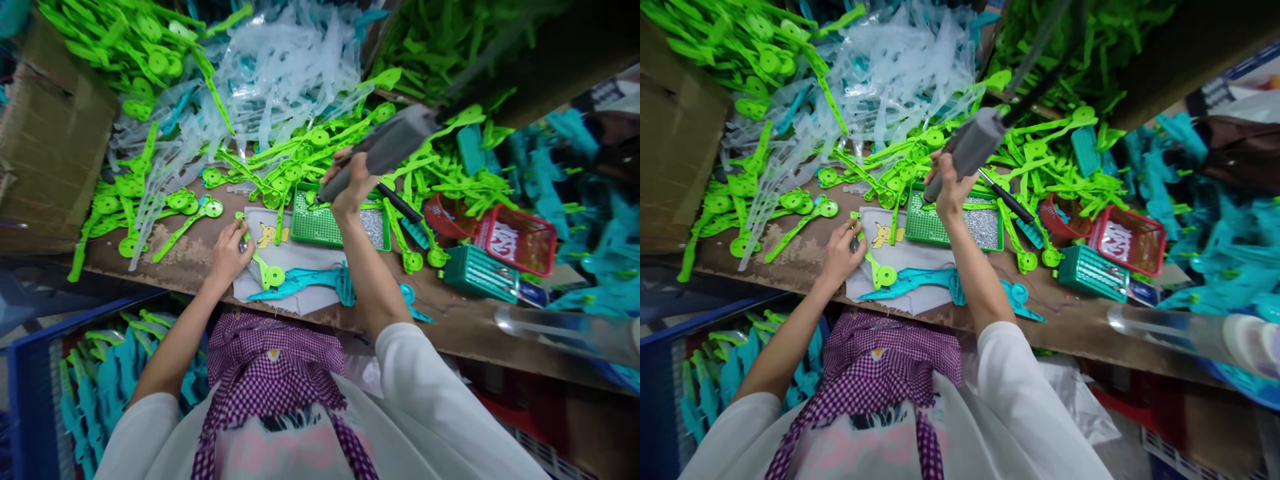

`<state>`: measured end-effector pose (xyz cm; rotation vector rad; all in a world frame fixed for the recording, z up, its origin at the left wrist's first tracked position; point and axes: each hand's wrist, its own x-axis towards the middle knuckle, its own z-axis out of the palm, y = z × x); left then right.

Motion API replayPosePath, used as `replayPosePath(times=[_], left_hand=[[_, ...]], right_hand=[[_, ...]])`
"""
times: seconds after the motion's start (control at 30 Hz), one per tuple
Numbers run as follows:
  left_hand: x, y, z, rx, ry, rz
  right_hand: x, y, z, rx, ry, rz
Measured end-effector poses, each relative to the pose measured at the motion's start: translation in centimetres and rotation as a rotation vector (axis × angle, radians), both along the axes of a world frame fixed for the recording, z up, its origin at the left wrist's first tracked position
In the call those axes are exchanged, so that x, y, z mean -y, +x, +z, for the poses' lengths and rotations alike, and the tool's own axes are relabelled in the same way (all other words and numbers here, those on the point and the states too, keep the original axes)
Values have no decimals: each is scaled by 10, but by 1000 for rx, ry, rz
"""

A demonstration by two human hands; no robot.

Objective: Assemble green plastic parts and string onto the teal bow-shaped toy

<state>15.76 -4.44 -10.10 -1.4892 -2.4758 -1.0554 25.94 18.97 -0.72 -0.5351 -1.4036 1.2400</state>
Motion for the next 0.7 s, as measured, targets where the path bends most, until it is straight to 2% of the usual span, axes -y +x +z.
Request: replayPosePath(times=[0.1,0.17,0.27,0.4,0.5,0.7], left_hand=[[0,0,1,29,-34,-9],[0,0,2,46,-47,-2],[0,1,4,56,-70,19],[0,3,6,66,-106,26],[-1,3,7,76,-100,26],[-1,5,10,98,-114,27]], right_hand=[[26,-10,19,-26,-1,96],[49,-33,22,-14,-19,208],[76,-78,13,111,-24,358],[90,-119,-12,170,8,474],[90,-125,-22,180,3,501],[90,-124,-27,240,50,500]])
